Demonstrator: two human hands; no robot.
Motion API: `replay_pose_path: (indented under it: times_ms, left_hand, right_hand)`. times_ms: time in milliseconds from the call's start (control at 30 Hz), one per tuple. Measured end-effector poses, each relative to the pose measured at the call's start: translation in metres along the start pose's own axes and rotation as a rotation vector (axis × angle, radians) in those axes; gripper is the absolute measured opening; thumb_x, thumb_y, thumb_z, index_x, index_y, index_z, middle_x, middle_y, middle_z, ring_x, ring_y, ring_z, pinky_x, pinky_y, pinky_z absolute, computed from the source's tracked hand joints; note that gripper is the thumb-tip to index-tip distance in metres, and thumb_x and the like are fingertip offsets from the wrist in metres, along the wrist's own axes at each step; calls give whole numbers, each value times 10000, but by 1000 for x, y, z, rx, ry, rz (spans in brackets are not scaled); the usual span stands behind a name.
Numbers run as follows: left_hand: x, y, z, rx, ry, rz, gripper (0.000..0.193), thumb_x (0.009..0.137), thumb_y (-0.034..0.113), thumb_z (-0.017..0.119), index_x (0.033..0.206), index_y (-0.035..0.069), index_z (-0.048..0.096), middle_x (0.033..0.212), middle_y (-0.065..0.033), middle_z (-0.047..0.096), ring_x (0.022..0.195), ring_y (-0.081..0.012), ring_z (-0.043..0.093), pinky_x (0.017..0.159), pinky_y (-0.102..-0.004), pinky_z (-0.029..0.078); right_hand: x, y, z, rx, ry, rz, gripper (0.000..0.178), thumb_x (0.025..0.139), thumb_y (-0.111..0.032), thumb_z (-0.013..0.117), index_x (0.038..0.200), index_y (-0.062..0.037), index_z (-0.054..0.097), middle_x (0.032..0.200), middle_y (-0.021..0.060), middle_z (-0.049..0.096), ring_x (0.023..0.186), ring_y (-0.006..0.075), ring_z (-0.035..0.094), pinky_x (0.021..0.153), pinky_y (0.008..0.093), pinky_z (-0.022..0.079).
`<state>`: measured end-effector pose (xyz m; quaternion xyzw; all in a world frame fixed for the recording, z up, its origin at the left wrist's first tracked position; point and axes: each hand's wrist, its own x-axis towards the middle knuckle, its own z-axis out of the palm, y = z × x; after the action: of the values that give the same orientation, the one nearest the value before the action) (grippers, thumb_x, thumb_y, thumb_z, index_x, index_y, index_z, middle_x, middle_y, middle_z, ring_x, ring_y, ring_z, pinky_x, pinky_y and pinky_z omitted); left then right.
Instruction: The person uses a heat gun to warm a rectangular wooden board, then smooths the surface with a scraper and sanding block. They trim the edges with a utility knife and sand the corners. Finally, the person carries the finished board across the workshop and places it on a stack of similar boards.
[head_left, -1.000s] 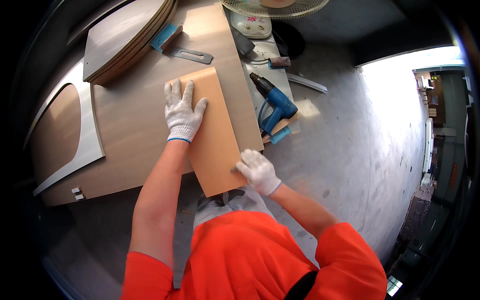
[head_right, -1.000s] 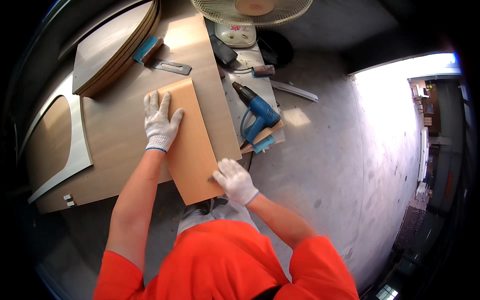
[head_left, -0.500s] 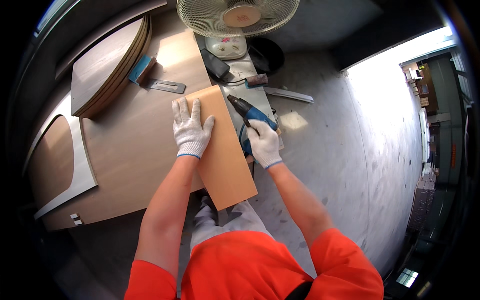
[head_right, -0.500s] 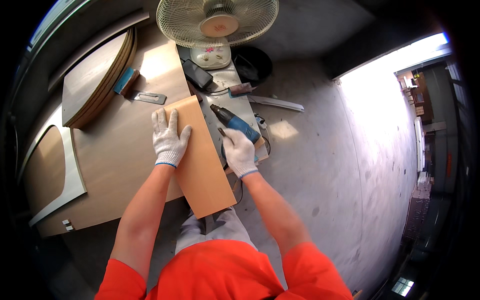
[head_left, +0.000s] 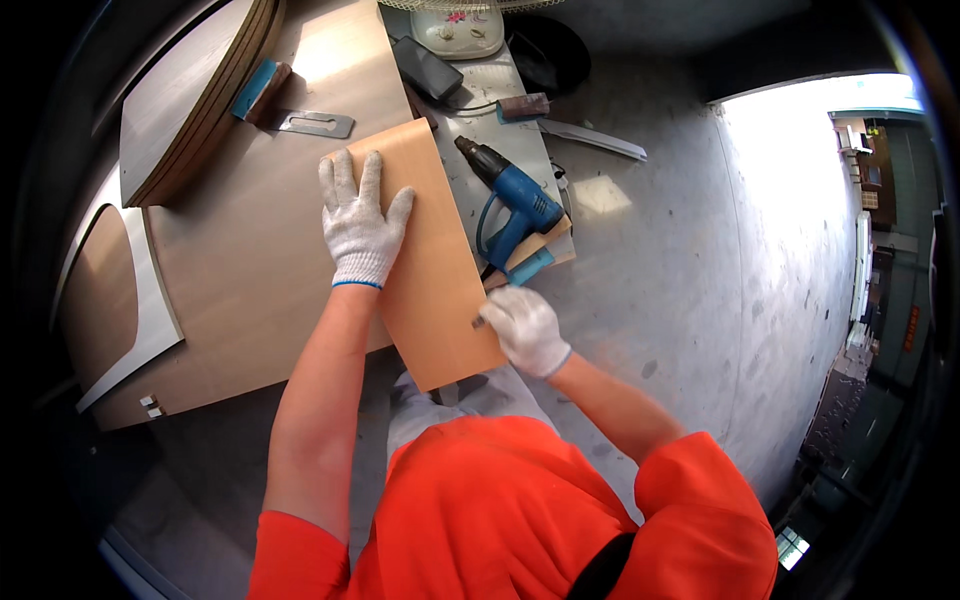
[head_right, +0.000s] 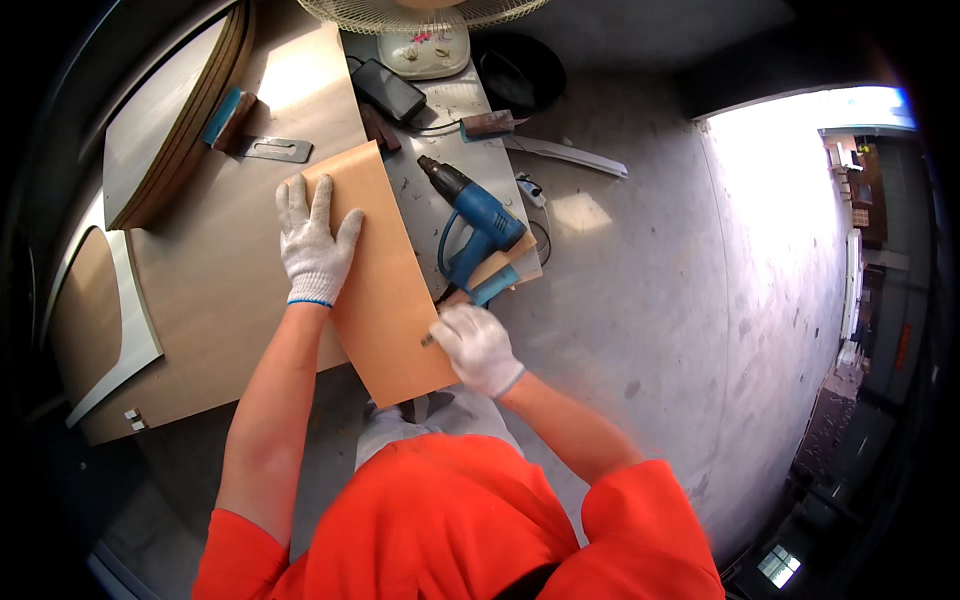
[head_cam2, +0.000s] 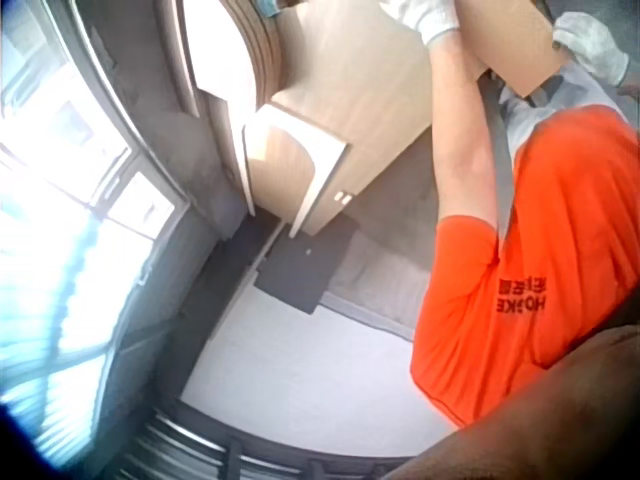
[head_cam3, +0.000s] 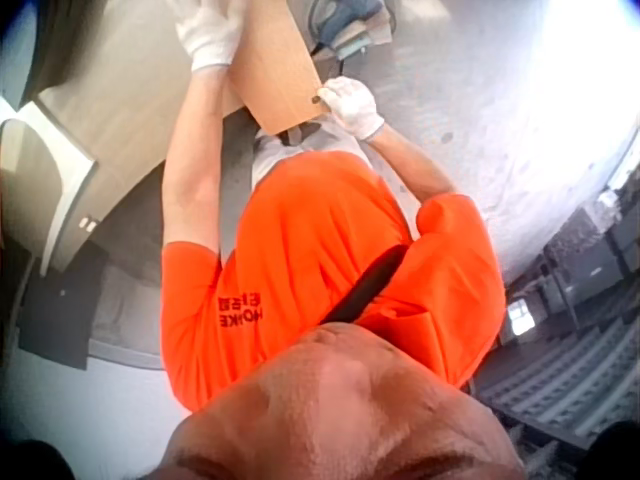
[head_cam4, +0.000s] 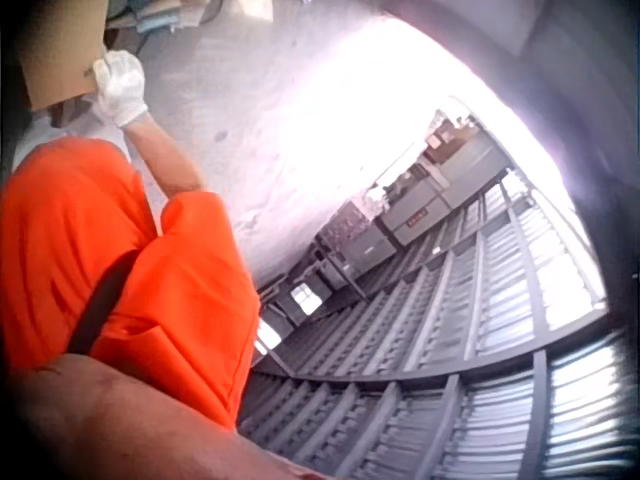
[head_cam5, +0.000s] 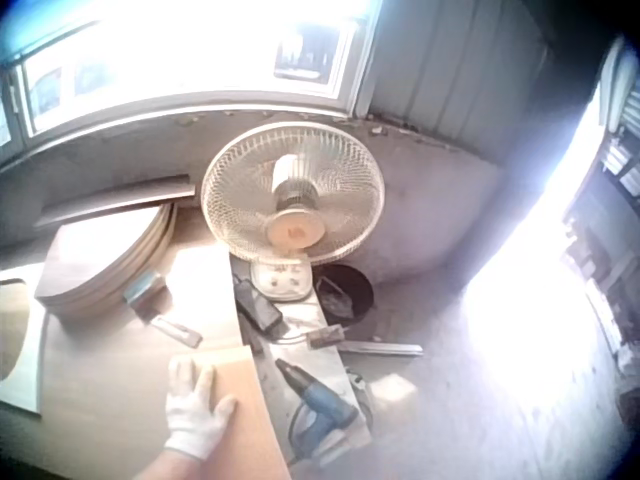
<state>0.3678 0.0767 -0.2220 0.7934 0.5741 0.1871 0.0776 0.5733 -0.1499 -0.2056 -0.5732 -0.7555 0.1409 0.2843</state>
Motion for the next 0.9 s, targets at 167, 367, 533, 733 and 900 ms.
replay_pose_path:
  times_ms: [167, 367, 533, 733, 900]
  left_hand:
    - [1, -3, 0, -15, 15, 22, 740, 955, 483, 795, 1587, 152, 597, 1738, -213, 392, 1642, -439, 291, 1263, -592, 371]
    - [31, 3, -32, 47, -53, 93, 769, 869, 501, 845, 1479, 80, 639, 1571, -204, 534, 1488, -408, 466, 1259, -582, 312]
    - [74, -5, -32, -37, -176, 102, 784, 824, 521, 863, 1424, 57, 663, 1438, -180, 632, 1359, -395, 567, 1188, -561, 387]
    - [79, 0, -31, -111, -185, 121, 811, 755, 526, 894, 1374, 47, 679, 1375, -159, 662, 1312, -398, 598, 1127, -561, 450]
    - [79, -7, -29, -131, -138, 146, 807, 701, 491, 923, 1336, 53, 686, 1326, -159, 669, 1277, -398, 617, 1084, -575, 471]
  right_hand:
    - [-112, -35, -23, 56, -236, 260, 249, 846, -38, 705, 1085, -84, 759, 1027, 128, 736, 955, 356, 738, 837, 482, 596]
    - [22, 34, -19, 438, 50, 987, 158, 999, -159, 684, 1056, -21, 732, 924, 154, 752, 835, 248, 733, 803, 379, 575]
    - [187, 75, -23, 733, 41, 1026, 334, 960, -83, 679, 1251, 73, 731, 970, 129, 778, 828, 155, 707, 768, 319, 565]
    - [276, 113, -1, 578, -109, 1027, 305, 930, -118, 710, 1179, 49, 766, 1012, 158, 787, 881, 224, 738, 805, 362, 587]
    - [297, 123, 12, 501, -304, 891, 345, 971, -140, 663, 1260, 28, 748, 1164, 244, 792, 1103, 360, 759, 998, 424, 576]
